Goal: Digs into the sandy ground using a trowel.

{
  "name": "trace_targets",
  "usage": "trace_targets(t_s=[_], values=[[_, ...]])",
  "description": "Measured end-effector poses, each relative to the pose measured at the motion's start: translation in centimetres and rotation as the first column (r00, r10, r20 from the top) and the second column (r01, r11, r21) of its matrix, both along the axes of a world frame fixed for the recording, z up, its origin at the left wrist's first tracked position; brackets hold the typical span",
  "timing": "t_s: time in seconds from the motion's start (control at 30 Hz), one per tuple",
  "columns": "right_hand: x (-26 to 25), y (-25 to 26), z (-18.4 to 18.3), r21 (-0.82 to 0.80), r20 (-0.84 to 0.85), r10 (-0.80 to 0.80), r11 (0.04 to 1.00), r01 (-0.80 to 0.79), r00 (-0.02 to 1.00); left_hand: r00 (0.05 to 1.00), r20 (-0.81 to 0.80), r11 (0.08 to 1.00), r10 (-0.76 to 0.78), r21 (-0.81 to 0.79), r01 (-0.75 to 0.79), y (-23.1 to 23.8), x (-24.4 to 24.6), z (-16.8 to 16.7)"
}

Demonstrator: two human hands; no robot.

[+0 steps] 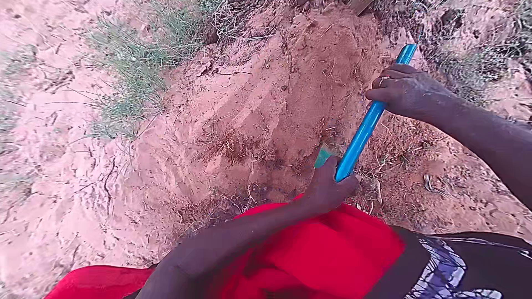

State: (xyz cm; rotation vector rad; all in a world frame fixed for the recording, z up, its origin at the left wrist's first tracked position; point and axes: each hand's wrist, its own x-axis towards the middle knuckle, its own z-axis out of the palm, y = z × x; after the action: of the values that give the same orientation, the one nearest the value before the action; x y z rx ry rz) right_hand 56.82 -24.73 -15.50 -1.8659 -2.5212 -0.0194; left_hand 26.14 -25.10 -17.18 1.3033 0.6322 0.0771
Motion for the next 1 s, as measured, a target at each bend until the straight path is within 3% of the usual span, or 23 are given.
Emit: trace_targets(t_s=[0.2,0.3,0.4,0.5,0.7,1.0], values=[[0.0,-4.6,-2.1,-0.072,-0.067,0.273,0.958,-0.278,0.960,0.964,0.113,0.912,-0.239,-0.316,0.263,-8.1,2.0,-2.7],[0.4,-6.5,-5.0,-0.108,-0.135,0.309,0.940,-0.324,0.941,0.960,0.161,0.905,-0.229,-0.328,0.271,-11.5,3.4,-4.9],[0.7,-7.6,-9.1,-0.097,-0.172,0.287,0.947,-0.306,0.942,0.972,0.061,0.913,-0.227,-0.334,0.234,-12.5,3.5,-7.2],[0.8,-6.5,-9.9,-0.124,-0.133,0.276,0.948,-0.292,0.952,0.975,0.046,0.927,-0.216,-0.304,0.219,-11.8,4.0,-8.2],[3.4,-3.1,-7.1,-0.073,0.057,0.279,0.959,-0.274,0.959,0.981,0.031,0.972,-0.191,-0.135,0.194,-8.8,6.8,-7.5],[8.7,2.3,1.8,0.232,0.113,0.048,0.970,-0.073,0.992,0.973,0.064,0.961,-0.223,0.182,0.208,-0.1,13.3,-2.6]])
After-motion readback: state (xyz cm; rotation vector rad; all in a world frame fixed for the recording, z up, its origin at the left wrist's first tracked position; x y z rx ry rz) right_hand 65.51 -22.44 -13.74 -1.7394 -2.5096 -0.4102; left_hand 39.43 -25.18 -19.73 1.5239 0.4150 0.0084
